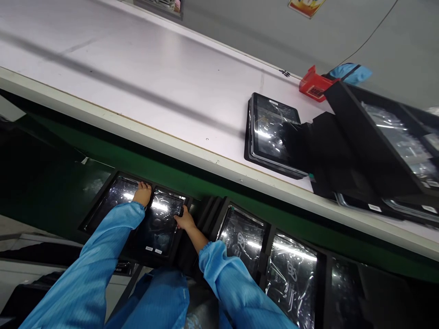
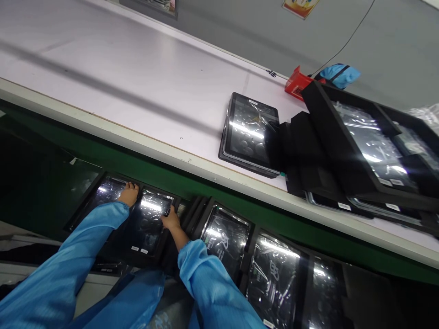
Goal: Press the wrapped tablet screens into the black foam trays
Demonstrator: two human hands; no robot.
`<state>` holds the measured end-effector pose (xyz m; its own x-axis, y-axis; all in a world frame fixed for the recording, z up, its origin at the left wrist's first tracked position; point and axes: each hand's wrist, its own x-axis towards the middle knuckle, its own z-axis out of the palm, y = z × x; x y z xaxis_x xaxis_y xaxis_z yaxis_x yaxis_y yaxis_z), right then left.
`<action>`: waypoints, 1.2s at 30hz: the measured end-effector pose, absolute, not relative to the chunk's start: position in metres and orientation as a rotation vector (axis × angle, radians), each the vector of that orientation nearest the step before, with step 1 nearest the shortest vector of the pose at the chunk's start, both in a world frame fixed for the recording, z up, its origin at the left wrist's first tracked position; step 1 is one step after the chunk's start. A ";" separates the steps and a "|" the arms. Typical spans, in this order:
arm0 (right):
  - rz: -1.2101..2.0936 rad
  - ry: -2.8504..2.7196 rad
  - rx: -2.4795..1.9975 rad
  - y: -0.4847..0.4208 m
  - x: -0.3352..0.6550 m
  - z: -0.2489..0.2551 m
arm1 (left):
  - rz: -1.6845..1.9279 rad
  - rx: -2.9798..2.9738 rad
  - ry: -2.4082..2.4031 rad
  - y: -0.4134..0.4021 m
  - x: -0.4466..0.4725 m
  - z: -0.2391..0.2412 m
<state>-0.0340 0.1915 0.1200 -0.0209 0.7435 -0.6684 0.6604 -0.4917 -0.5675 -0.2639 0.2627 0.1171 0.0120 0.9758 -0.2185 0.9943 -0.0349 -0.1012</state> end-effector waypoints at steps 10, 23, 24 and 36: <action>1.546 -1.562 -2.146 0.192 -0.033 0.121 | -0.386 2.205 2.114 0.262 -0.263 0.120; 1.567 -1.527 -2.145 0.192 -0.034 0.119 | -0.392 2.196 2.119 0.262 -0.263 0.123; 1.569 -1.523 -2.146 0.192 -0.034 0.120 | -0.392 2.196 2.120 0.262 -0.262 0.123; 1.595 -1.486 -2.143 0.193 -0.035 0.122 | -0.381 2.184 2.107 0.263 -0.263 0.121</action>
